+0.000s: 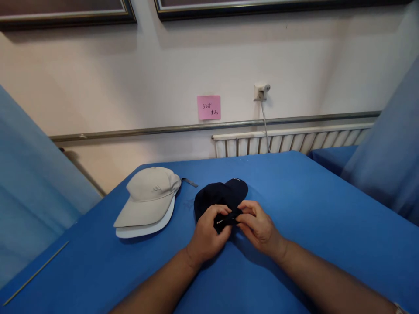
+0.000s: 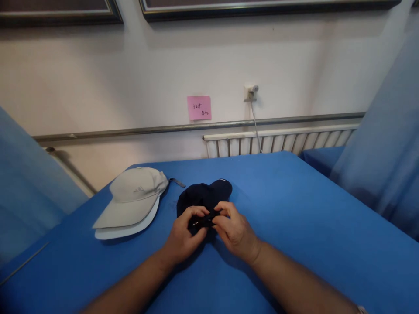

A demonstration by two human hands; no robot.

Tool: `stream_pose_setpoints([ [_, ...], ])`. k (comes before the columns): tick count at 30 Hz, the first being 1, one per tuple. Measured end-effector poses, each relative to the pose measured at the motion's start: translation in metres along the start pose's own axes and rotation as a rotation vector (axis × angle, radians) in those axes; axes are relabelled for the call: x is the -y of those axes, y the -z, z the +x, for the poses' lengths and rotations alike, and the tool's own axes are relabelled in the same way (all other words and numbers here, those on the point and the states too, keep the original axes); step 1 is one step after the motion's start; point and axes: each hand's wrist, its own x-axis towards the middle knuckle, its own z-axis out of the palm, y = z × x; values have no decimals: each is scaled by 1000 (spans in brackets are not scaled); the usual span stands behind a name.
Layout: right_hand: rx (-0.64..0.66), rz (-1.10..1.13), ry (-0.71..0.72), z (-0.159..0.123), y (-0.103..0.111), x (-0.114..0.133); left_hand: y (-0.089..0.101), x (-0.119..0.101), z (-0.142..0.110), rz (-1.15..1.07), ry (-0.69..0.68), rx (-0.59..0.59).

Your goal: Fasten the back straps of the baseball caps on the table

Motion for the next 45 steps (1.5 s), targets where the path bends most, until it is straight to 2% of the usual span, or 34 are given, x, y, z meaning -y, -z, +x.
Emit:
stream_pose_setpoints([
  [3, -16, -59, 37, -1, 2, -4, 3, -8, 3, -73, 107, 57],
  [7, 4, -109, 47, -4, 3, -5, 2, -9, 9, -177, 281, 58],
  [12, 20, -76, 13, -6, 3, -6, 2, -5, 12, -503, 485, 120],
  [21, -17, -23, -3, -11, 0, -12, 11, -3, 13, -787, 702, 112],
  [29, 2, -73, 85, -10, -1, -6, 10, -4, 13, -776, 772, 172],
  [33, 34, -75, 80, -9, 0, -2, 10, -3, 14, -765, 812, 220],
  [38, 44, -71, 111, -9, 0, 2, 10, -3, 14, -717, 902, 212],
  [45, 52, -73, 113, -11, 0, 2, 10, -2, 13, -771, 907, 236],
])
